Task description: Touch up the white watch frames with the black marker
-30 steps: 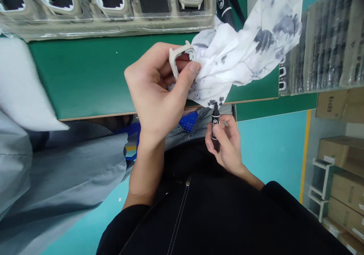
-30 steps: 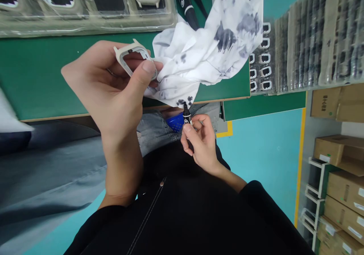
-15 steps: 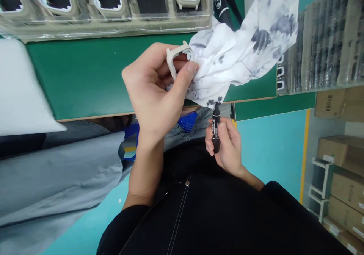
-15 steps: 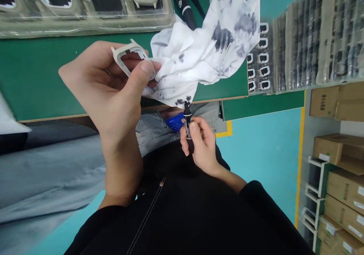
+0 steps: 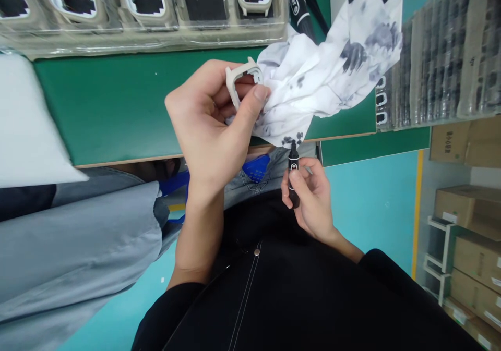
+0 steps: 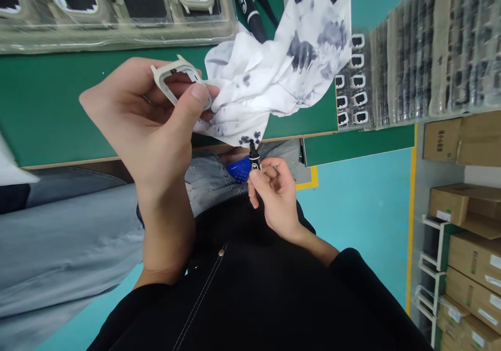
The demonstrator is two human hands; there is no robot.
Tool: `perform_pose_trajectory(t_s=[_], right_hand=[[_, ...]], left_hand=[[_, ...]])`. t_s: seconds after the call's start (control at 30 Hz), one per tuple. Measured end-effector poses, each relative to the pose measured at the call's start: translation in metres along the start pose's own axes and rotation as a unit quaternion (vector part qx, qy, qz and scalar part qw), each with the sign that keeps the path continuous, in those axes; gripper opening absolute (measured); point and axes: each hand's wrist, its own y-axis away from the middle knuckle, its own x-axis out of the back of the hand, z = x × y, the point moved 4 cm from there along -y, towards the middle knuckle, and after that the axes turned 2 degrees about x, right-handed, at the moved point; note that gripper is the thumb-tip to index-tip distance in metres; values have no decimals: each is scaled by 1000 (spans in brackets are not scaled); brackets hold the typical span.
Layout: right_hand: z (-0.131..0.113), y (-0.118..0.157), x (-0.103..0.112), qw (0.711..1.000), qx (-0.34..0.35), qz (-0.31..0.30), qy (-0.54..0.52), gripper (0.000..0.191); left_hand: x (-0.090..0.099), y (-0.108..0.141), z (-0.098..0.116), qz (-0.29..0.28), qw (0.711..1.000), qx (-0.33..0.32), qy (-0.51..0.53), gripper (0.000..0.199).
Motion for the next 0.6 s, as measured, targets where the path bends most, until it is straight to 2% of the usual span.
perform_pose_trajectory(t_s=[0.1, 0.2, 0.33, 0.47, 0.6], right_hand=[[0, 3, 4, 1000, 12, 8, 19, 31], [-1, 8, 8, 998, 27, 4, 52, 21], [-2, 12, 7, 997, 28, -28, 63, 34], [0, 10, 1, 994, 30, -34, 99, 24], [4, 7, -6, 995, 29, -46, 78, 27]], left_hand=[[0, 0, -1, -6, 1000, -3, -4, 29], [0, 0, -1, -13, 1000, -1, 3, 30], [-1, 0, 1, -11, 1000, -5, 15, 28], [-1, 1, 3, -17, 1000, -2, 5, 24], [-1, 3, 3, -33, 999, 3, -6, 23]])
